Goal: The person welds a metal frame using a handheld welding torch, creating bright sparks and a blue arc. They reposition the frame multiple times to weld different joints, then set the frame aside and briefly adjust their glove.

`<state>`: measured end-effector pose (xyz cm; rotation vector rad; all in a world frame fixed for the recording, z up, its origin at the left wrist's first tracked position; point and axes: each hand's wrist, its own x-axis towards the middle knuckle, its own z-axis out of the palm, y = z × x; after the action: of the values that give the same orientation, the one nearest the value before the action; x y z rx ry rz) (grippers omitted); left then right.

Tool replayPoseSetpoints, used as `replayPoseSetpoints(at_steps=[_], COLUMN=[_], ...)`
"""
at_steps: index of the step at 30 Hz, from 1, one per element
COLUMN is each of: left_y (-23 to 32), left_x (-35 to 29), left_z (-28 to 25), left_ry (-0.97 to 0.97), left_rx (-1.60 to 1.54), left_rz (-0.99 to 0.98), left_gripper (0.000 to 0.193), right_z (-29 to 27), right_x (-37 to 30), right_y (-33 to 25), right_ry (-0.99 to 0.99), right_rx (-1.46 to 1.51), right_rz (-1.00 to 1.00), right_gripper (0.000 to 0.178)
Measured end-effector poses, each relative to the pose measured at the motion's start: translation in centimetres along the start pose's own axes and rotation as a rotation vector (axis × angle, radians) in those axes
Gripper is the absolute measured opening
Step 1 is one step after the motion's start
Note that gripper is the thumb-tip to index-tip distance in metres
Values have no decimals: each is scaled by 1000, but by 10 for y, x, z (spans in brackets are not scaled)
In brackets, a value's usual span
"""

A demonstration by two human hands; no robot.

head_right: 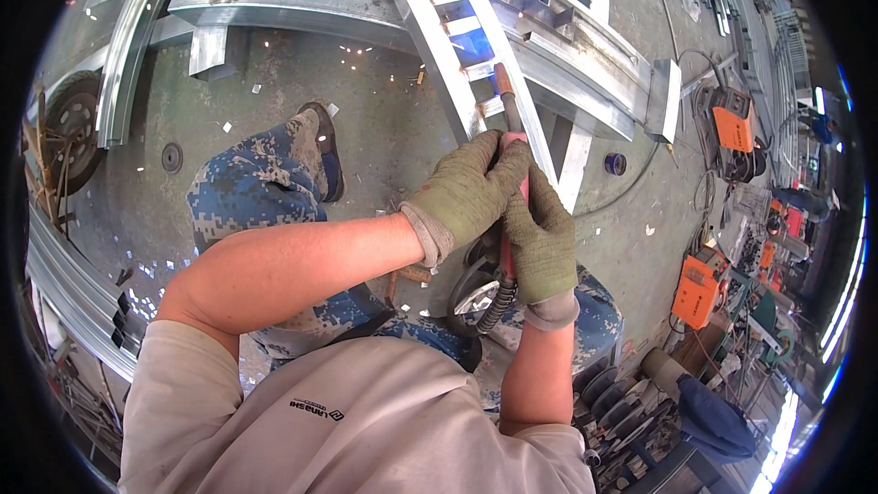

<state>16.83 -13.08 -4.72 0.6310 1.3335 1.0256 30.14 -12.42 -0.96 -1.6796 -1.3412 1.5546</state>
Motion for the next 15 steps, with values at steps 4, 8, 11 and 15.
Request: replayPoseSetpoints(at_steps=[4,8,11,15], left_y=[2,3,-2,-4], left_x=[1,-1,-1,0], left_z=[-1,-1,2,1], left_ry=[39,28,21,18], left_rx=[27,17,23,35], left_rz=[5,7,28,57], left_gripper=[45,45,48,50], right_z=[1,-2,-2,-1], right_x=[-3,-3,-4,-7], right_y=[-15,-10,-5,-9], right_ry=[-70,-60,-46,-62], right_rx=[-40,-43,-26,13], right_rz=[72,42,21,57], right_gripper=[54,54,54,55])
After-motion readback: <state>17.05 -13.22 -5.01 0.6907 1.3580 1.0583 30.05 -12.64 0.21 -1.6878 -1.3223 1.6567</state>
